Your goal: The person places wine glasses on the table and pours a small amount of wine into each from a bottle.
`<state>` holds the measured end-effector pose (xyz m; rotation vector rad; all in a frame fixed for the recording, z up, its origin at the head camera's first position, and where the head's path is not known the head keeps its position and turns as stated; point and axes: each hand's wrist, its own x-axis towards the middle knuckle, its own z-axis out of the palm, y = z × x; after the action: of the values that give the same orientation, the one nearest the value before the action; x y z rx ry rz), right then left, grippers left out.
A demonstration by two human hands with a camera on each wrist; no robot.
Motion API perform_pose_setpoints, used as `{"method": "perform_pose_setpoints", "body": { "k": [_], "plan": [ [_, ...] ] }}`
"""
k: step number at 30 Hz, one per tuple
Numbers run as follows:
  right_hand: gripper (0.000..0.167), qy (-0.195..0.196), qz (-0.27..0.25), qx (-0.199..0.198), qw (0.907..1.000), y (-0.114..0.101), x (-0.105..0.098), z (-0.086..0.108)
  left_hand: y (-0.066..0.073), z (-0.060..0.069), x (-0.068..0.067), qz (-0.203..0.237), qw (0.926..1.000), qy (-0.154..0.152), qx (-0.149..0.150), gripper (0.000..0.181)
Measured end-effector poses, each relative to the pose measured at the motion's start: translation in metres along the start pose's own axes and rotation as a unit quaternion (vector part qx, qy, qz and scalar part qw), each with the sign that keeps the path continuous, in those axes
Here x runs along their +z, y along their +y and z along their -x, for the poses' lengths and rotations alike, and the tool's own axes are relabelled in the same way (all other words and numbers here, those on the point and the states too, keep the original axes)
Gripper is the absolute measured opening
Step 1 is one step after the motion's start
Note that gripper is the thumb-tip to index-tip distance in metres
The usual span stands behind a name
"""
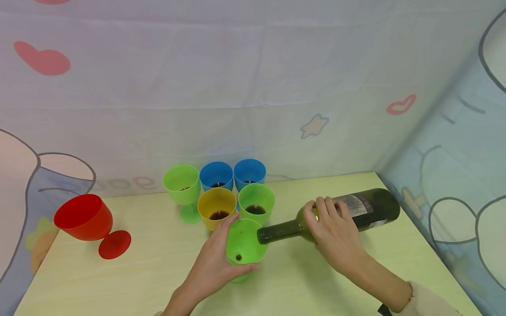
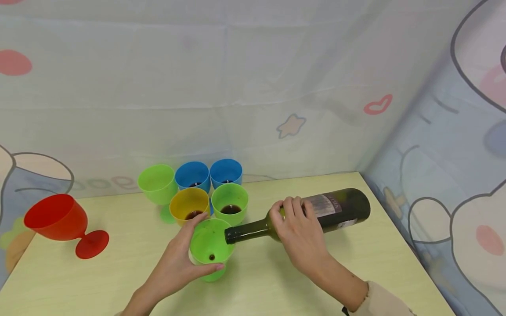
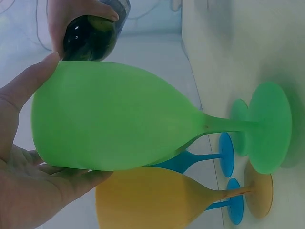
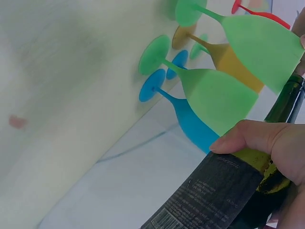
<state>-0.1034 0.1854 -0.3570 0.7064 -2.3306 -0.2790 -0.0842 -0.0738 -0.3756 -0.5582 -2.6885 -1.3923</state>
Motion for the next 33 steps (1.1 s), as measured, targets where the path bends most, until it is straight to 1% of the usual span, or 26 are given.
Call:
{"method": "perform_pose_setpoints", "body": {
  "k": [3,8,12,16,21,27,33],
  "plan": [
    [0.051,0.002,0.016,-0.003,0.9999,0.001,-0.001,-0.002,0.001,-0.001,0.0,0.002,1.0,-0.002,-0.003,0.097],
    [0.043,0.002,0.028,-0.008,0.9996,0.002,-0.004,-0.005,0.002,-0.002,-0.001,0.004,0.9999,-0.006,-0.01,0.096],
    [0.04,-0.003,0.04,-0.018,0.999,0.004,-0.007,-0.009,0.002,-0.002,-0.001,0.004,0.9999,-0.002,-0.011,0.096],
    [0.042,-0.009,0.048,-0.026,0.9985,0.004,-0.01,-0.012,0.001,-0.002,-0.001,0.012,0.9999,0.003,-0.005,0.096],
    [0.045,-0.007,0.061,-0.032,0.9976,0.004,-0.013,-0.014,0.0,-0.002,0.0,0.016,0.9999,0.006,0.001,0.096],
    [0.05,-0.005,0.066,-0.037,0.9971,0.005,-0.015,-0.016,0.0,-0.002,0.0,0.02,0.9998,0.009,0.003,0.096],
    [0.05,-0.008,0.07,-0.04,0.9967,0.006,-0.018,-0.017,0.0,-0.002,0.001,0.025,0.9996,0.012,0.003,0.095]
  ]
}}
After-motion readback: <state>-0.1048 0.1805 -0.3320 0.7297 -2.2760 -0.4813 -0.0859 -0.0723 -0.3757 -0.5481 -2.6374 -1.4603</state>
